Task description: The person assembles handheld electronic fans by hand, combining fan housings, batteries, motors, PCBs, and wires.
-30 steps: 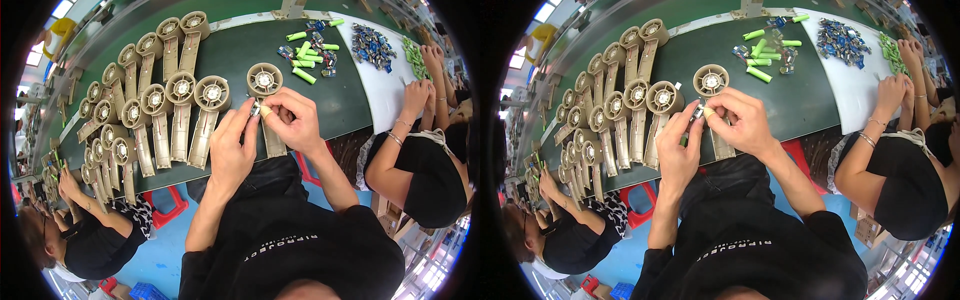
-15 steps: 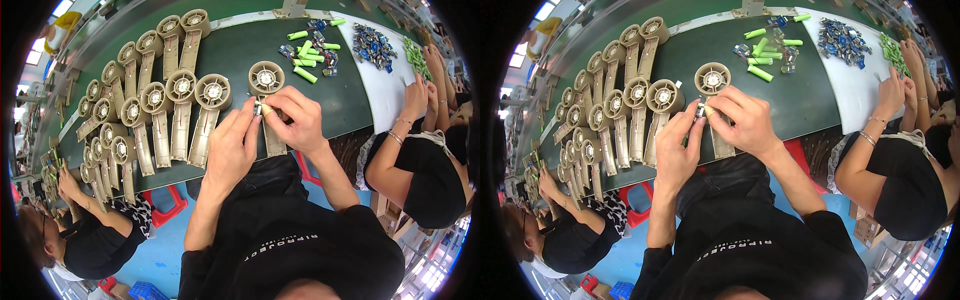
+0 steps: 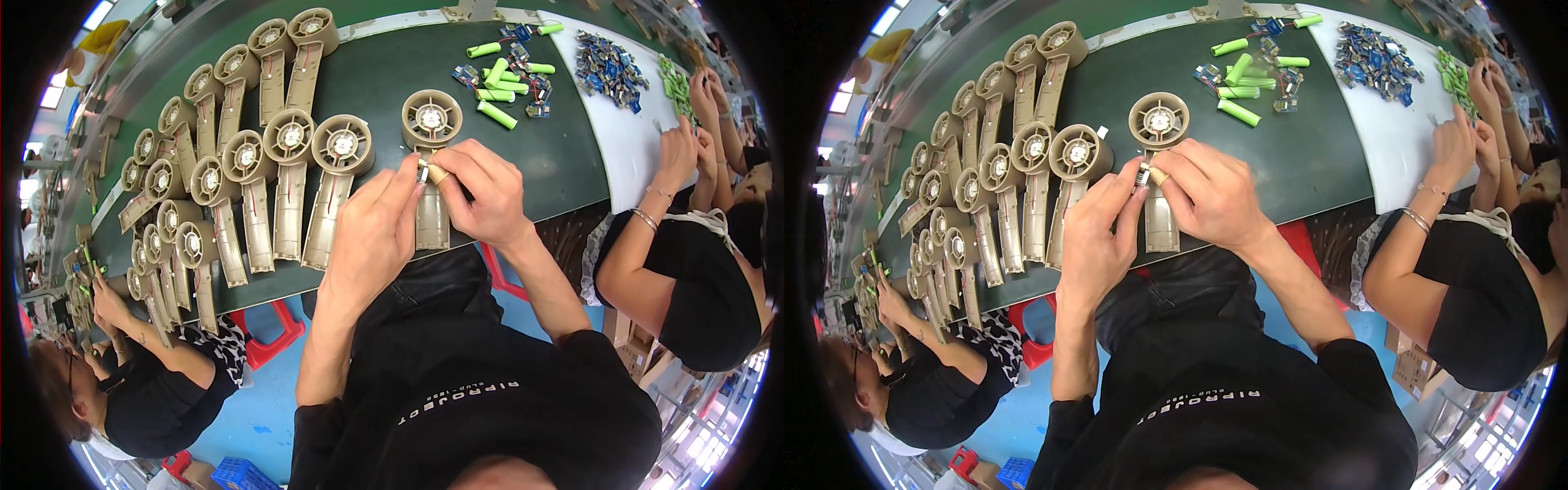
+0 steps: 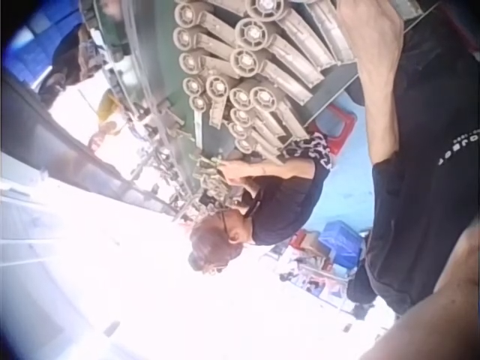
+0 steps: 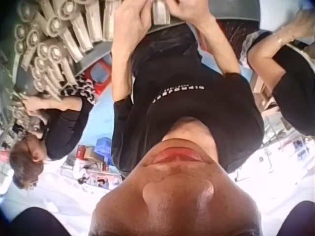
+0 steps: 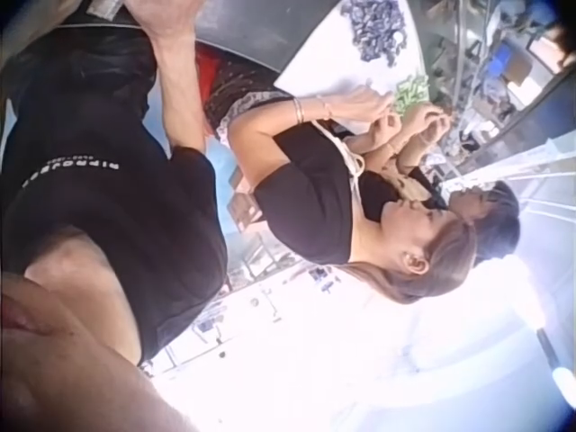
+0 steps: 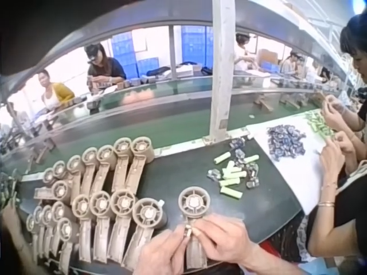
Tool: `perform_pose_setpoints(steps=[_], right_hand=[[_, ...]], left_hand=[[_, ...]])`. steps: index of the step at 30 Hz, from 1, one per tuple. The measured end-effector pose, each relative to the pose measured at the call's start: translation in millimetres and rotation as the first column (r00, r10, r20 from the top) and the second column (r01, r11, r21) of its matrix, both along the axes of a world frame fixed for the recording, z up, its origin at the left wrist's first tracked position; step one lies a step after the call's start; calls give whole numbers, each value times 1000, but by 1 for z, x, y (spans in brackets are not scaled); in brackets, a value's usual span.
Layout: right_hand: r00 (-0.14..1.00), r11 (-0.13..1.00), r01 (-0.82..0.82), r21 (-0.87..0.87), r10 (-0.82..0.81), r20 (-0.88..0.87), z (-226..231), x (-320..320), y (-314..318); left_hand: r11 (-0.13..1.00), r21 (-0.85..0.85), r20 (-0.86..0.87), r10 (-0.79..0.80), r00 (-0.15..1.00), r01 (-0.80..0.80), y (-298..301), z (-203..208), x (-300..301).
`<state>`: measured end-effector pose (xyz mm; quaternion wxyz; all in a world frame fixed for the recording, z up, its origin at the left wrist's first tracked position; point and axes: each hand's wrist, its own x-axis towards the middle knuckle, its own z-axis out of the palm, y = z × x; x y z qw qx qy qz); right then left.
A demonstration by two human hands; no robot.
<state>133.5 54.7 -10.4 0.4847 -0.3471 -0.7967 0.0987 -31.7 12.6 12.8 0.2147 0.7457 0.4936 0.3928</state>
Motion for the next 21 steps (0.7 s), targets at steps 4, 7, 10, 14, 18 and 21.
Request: perform_pose_setpoints(steps=[4,7,10,14,18,21], right_hand=[[1000,1000,-10,13,10,-13,-2,0,0],[1000,1000,-15,6,15,-11,-2,3,-1],[999,1000,-28,-2,28,-26,-2,2,-3],[999,1000,-17,-14,17,-31,-2,2,-5],[999,999,-31,-4,31,-33,-2,6,-4],[998,1000,-15,-8,14,-55,-1,7,-1]], left_hand=[[999,-6,-15,-39,999,39,0,5,-3],[996,-18,-15,-85,996,85,2,6,-5],[995,-44,-20,-85,996,85,0,12,-6],[995,-46,-36,-85,996,83,-2,11,-6],[993,-25,-38,-116,992,116,4,12,-5],[997,-31,18,-75,997,76,4,7,4]])
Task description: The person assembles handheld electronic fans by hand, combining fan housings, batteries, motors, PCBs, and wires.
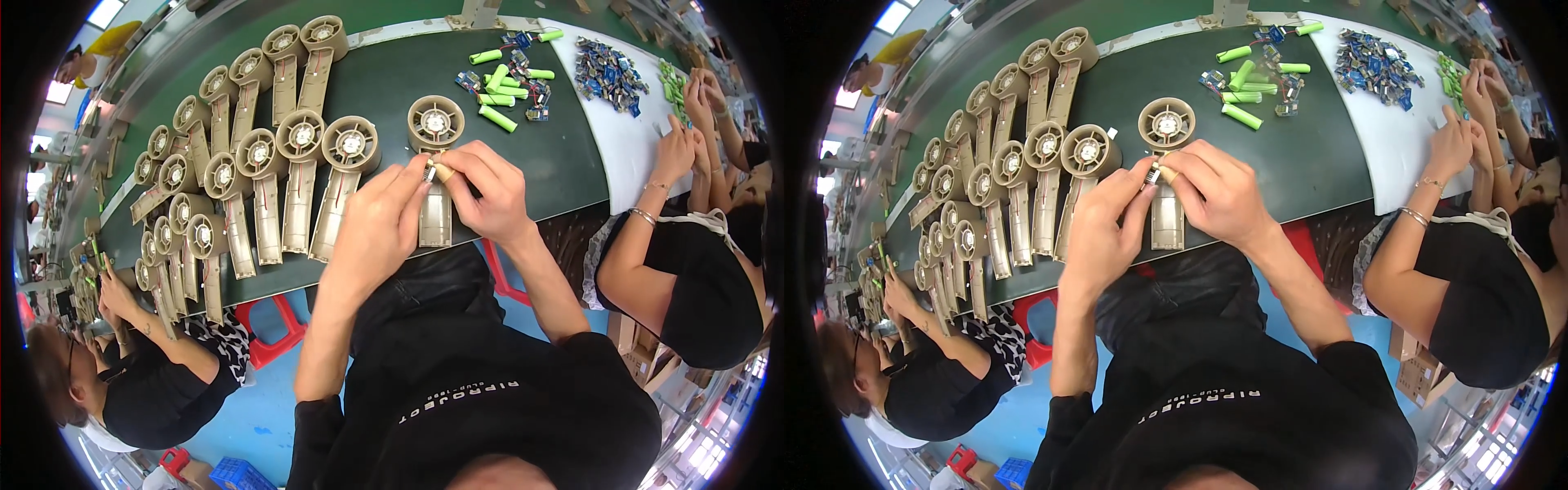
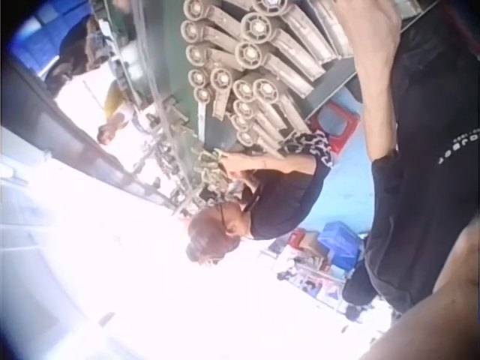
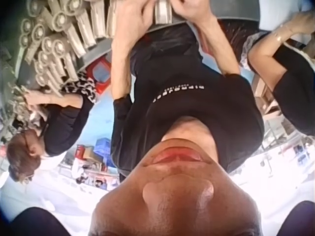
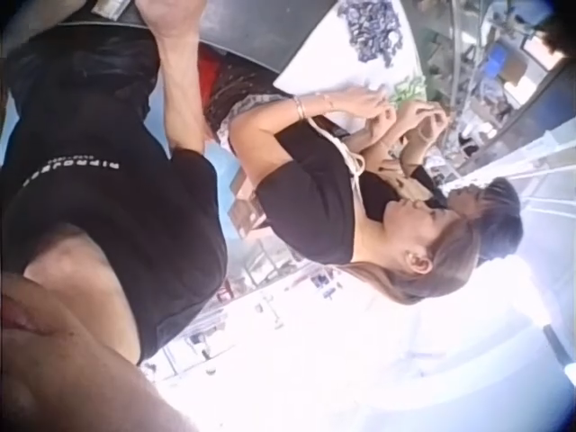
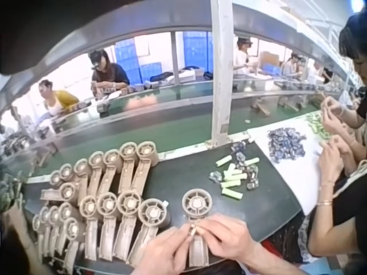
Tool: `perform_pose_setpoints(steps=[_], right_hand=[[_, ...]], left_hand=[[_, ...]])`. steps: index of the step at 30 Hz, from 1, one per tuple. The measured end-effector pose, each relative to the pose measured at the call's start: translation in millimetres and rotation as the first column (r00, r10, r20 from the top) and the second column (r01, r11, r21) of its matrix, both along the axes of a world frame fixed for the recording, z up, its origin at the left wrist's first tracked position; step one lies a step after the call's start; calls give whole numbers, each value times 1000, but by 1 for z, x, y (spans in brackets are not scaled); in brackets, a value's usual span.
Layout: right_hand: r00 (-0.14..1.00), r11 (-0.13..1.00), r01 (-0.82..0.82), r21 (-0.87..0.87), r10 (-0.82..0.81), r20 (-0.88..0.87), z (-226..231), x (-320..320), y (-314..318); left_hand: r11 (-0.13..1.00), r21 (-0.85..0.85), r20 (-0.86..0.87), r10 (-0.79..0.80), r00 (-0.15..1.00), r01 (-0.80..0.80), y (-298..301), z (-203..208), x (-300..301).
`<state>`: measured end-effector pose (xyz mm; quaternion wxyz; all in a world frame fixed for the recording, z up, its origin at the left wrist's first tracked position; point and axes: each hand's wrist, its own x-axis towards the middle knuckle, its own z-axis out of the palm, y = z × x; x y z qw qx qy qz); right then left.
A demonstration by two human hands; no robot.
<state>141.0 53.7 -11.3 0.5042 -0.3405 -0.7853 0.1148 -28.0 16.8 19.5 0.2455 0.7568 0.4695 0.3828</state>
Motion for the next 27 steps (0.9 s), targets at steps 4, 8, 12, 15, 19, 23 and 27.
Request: perform_pose_setpoints(steps=[4,8,12,15,19,23,27], right_hand=[[997,990,-18,-141,6,-80,0,-7,-2],[976,949,109,-297,-160,-150,-2,-1,-6],[896,855,22,-518,-247,-369,-19,25,-11],[844,886,-88,-455,-176,-507,-25,23,-11],[920,817,-28,-576,-205,-335,-11,8,-5],[958,765,-51,-642,-143,-247,-14,1,3],[966,724,25,-689,-196,-171,-17,1,6]], left_hand=[[987,-65,78,155,985,-150,-10,-7,5],[963,-15,103,268,958,-268,-22,-20,10],[951,-165,213,292,933,-260,-10,43,-25],[830,-13,2,558,830,-558,14,87,-109],[592,191,-250,801,544,-783,107,90,-280],[547,7,-336,790,513,-837,173,41,-453],[528,-125,-232,807,542,-840,190,-10,-539]])
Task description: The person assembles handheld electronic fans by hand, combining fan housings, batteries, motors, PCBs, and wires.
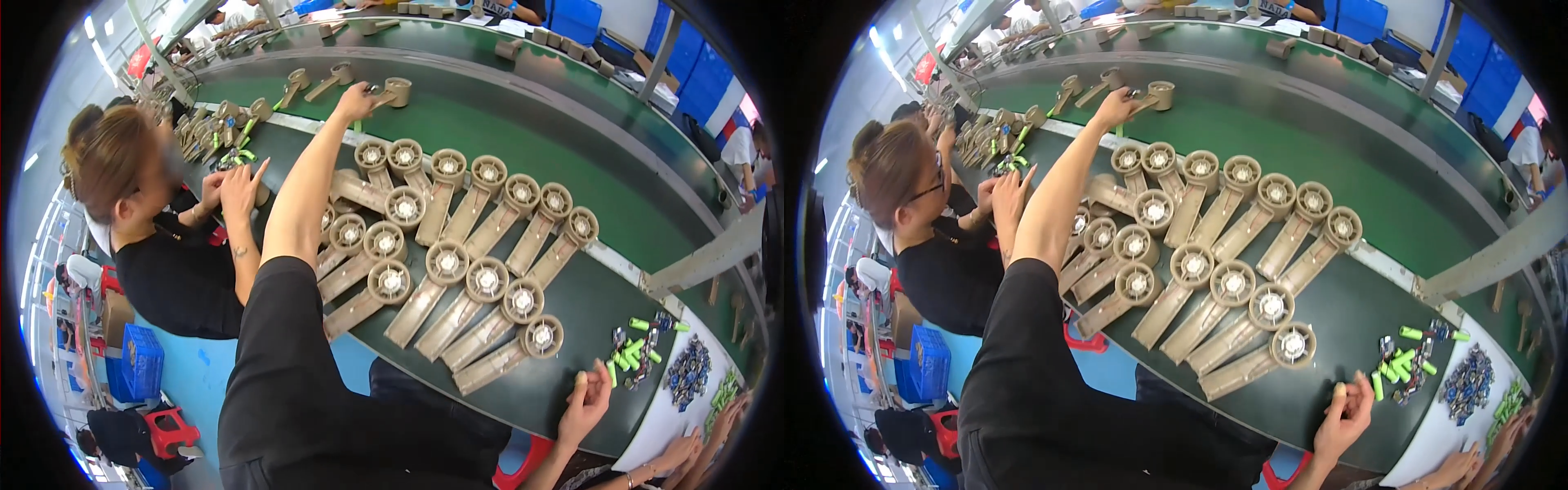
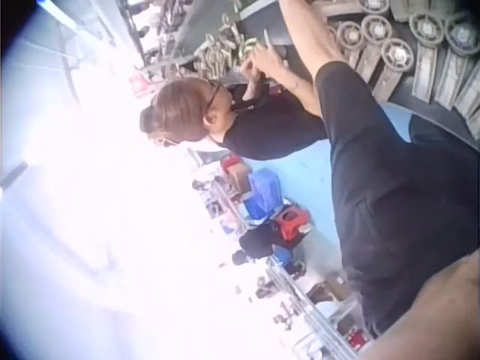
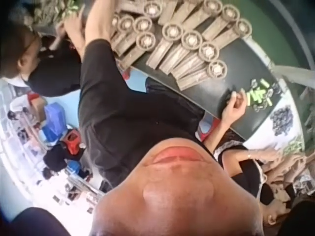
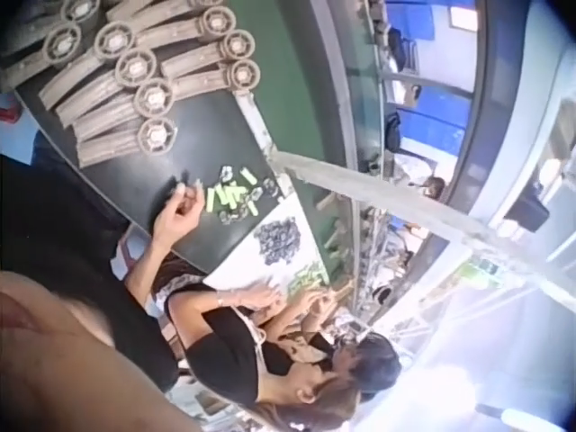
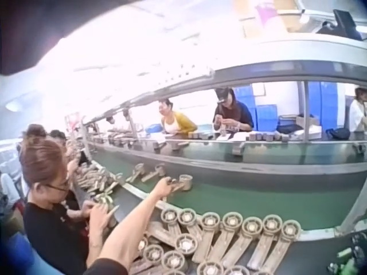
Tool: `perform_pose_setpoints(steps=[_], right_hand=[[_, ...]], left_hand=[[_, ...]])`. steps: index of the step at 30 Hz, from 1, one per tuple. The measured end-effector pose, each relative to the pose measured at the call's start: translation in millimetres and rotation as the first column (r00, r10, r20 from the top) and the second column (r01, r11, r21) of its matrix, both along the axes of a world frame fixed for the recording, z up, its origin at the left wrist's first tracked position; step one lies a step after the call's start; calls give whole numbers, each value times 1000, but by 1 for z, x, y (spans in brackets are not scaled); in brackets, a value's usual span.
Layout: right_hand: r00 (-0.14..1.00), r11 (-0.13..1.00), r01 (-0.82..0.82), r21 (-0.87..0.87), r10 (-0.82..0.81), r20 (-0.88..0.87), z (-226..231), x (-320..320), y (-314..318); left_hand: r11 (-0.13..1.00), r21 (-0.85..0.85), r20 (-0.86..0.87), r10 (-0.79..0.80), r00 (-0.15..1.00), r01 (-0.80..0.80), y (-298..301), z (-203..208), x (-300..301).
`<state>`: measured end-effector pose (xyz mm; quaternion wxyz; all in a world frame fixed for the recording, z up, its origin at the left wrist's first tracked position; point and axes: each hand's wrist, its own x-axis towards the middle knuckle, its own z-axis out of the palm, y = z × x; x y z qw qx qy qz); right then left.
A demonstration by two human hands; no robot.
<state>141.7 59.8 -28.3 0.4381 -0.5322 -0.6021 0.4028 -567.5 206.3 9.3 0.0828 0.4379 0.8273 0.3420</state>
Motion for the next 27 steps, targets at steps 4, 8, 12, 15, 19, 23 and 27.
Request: perform_pose_setpoints(steps=[4,8,12,15,19,23,27], right_hand=[[990,993,112,-23,-110,87,-1,0,-3],[972,983,184,-6,-181,152,-11,9,-1],[945,964,262,-43,-247,216,11,-7,0],[938,957,286,-51,-268,219,11,-11,2],[920,953,303,-25,-286,267,1,-2,-2],[943,970,240,27,-239,233,-12,9,1],[939,966,253,-56,-231,255,3,-6,-1]], left_hand=[[984,106,218,-163,962,143,-4,-17,-30],[998,15,93,-64,994,62,-16,18,-82],[884,-232,-586,206,784,-406,-20,3,-151],[849,-308,-573,194,796,-429,-33,-22,-178],[830,-333,-646,145,750,-447,-36,-41,-187],[922,-199,-763,67,643,-333,-33,-24,-154],[979,-92,-748,51,662,-180,-23,17,-91]])
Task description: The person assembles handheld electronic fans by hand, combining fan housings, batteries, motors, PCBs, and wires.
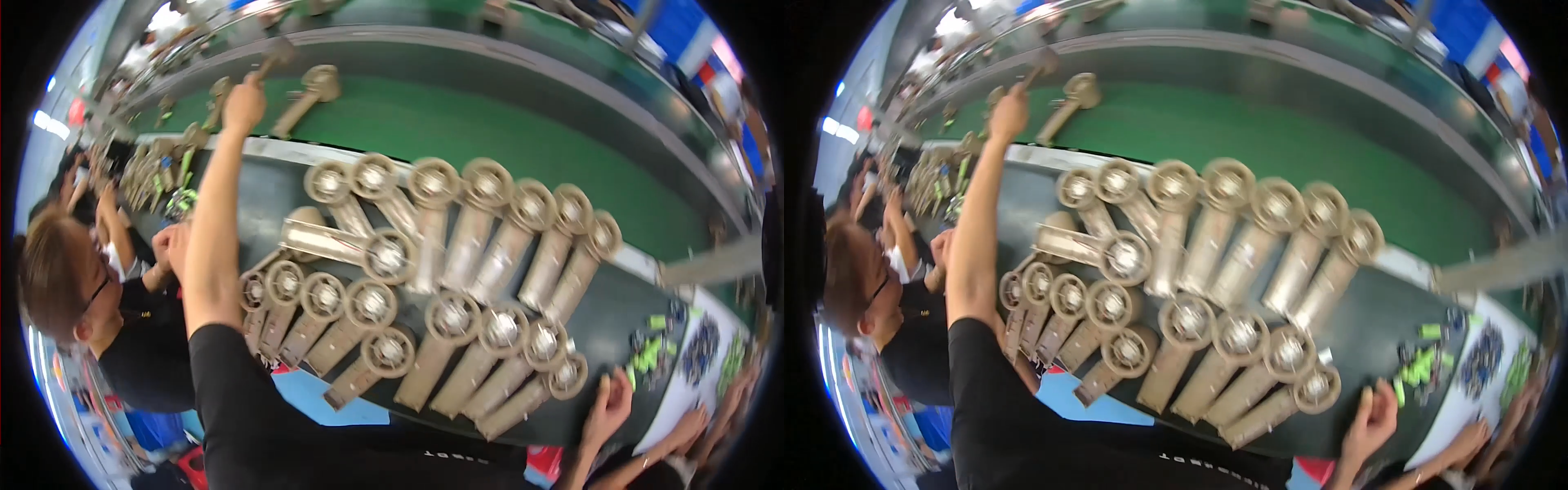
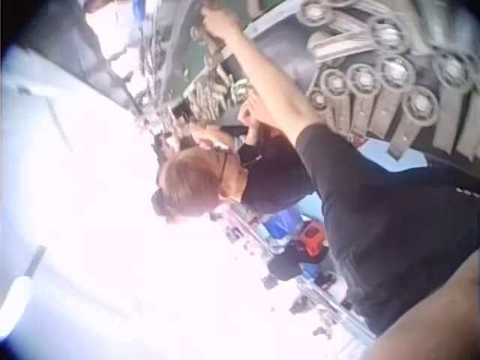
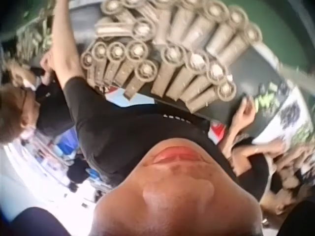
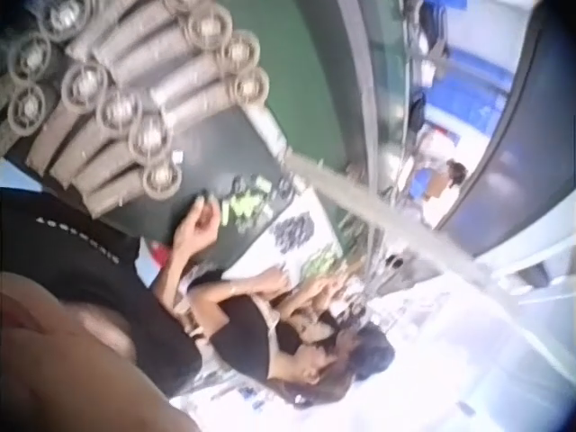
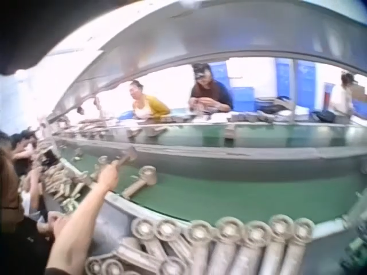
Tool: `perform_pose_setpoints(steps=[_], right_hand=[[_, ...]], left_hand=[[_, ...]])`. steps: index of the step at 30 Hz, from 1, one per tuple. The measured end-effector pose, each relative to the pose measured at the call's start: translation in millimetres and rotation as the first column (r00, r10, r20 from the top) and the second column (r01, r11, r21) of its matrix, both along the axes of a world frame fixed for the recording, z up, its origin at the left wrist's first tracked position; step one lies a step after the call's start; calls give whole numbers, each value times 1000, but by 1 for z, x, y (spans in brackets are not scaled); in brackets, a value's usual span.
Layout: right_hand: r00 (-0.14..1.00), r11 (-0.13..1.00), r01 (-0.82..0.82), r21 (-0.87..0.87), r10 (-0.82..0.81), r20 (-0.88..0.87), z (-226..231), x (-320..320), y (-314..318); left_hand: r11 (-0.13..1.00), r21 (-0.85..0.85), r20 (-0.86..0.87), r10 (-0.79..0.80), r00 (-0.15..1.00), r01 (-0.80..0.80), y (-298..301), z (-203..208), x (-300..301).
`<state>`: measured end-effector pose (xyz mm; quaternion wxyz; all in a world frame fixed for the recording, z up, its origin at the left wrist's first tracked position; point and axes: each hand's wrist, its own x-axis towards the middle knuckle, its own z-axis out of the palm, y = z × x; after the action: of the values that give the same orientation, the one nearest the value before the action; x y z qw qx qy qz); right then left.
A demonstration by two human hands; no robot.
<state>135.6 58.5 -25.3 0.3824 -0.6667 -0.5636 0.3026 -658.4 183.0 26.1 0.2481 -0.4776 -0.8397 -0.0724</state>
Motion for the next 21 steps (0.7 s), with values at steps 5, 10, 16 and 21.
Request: perform_pose_setpoints(steps=[5,10,16,21], right_hand=[[981,990,-128,-59,117,-156,11,-10,10],[943,977,-194,-94,159,-291,29,11,14],[962,954,104,283,-169,216,50,65,61],[882,972,109,207,-190,431,59,97,133]], left_hand=[[959,108,14,-266,964,263,-3,72,115],[807,306,132,-561,817,505,-51,118,352],[647,311,236,-762,603,696,-170,98,551],[578,259,167,-816,554,774,-208,24,631]])
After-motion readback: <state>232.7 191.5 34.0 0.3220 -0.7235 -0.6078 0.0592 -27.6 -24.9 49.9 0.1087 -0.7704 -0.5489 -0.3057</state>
